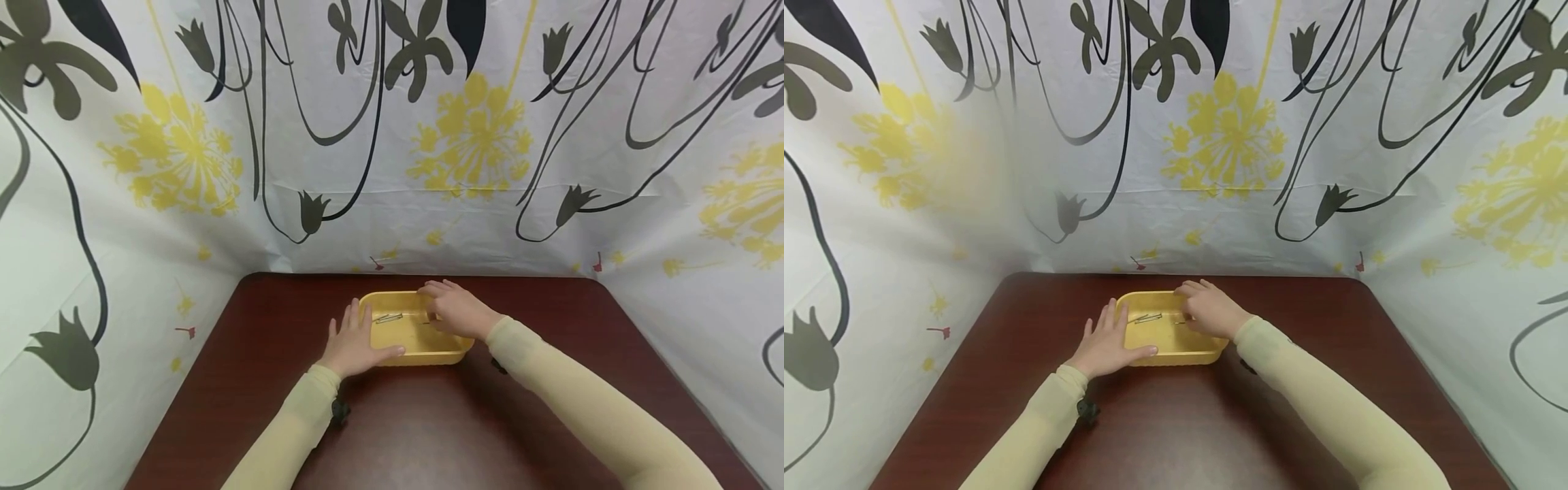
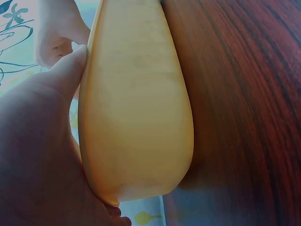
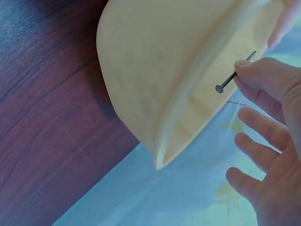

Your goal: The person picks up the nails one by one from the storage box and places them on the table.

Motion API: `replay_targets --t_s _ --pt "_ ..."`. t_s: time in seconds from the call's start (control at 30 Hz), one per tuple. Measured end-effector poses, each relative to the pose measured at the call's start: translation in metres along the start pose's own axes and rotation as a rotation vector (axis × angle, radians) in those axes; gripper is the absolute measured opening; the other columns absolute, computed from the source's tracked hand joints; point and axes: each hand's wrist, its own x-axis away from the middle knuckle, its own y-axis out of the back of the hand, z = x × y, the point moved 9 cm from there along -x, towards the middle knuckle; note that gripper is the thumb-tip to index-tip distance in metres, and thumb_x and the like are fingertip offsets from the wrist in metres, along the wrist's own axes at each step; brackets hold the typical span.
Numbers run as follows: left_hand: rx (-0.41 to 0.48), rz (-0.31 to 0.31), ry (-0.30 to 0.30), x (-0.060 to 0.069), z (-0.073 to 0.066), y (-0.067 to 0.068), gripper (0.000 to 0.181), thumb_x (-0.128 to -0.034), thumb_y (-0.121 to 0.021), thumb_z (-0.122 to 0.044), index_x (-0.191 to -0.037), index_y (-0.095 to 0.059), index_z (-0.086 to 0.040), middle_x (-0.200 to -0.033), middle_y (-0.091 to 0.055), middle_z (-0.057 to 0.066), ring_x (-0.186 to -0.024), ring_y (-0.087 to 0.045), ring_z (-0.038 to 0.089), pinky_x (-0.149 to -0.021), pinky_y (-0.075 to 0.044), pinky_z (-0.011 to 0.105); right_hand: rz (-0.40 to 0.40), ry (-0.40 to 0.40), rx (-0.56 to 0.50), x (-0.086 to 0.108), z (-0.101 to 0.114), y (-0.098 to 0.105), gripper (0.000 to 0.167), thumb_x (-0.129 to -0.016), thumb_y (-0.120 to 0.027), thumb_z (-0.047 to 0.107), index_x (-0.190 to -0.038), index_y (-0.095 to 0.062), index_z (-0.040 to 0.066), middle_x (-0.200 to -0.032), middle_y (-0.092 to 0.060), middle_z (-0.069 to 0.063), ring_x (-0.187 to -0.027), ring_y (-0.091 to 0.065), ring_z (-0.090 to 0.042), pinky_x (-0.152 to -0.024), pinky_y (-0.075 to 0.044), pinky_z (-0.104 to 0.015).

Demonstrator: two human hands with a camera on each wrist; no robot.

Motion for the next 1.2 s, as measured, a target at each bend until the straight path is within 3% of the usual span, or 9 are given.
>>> replay_targets --t_s 0.37,0.83,1.2 --pt "-0.013 0.040 0.025 -0.007 0.010 -0.013 0.129 -0.0674 -0.042 -0.099 -0.163 -0.011 -0.018 -0.168 0.004 0.017 -0.153 -0.002 0.033 -0.116 -0.006 0.063 -0.016 -0.083 -0.018 0.027 -0.020 0.011 0.018 -0.083 -0.083 0.023 -0.073 -0.069 0.026 -0.142 -0.054 -0.008 -0.141 -0.039 -0.035 -0.114 -0.024 -0.062" --pt "0.010 0.044 0.020 -0.006 0.009 -0.013 0.128 -0.0682 -0.044 -0.098 -0.163 -0.010 -0.019 -0.168 0.008 0.014 -0.153 0.000 0.032 -0.117 -0.003 0.062 -0.117 -0.083 -0.031 0.065 -0.030 0.026 0.019 -0.080 -0.085 0.019 -0.073 -0.068 0.025 -0.138 -0.058 -0.012 -0.135 -0.043 -0.035 -0.108 -0.030 -0.065" --pt "0.001 0.041 0.018 -0.008 0.011 -0.014 0.128 -0.0677 -0.044 -0.098 -0.163 -0.010 -0.020 -0.168 0.008 0.014 -0.153 -0.001 0.033 -0.117 -0.004 0.063 -0.108 -0.181 -0.065 0.096 -0.052 0.021 0.020 -0.078 -0.084 0.016 -0.074 -0.068 0.028 -0.141 -0.055 -0.012 -0.139 -0.039 -0.041 -0.109 -0.027 -0.067"
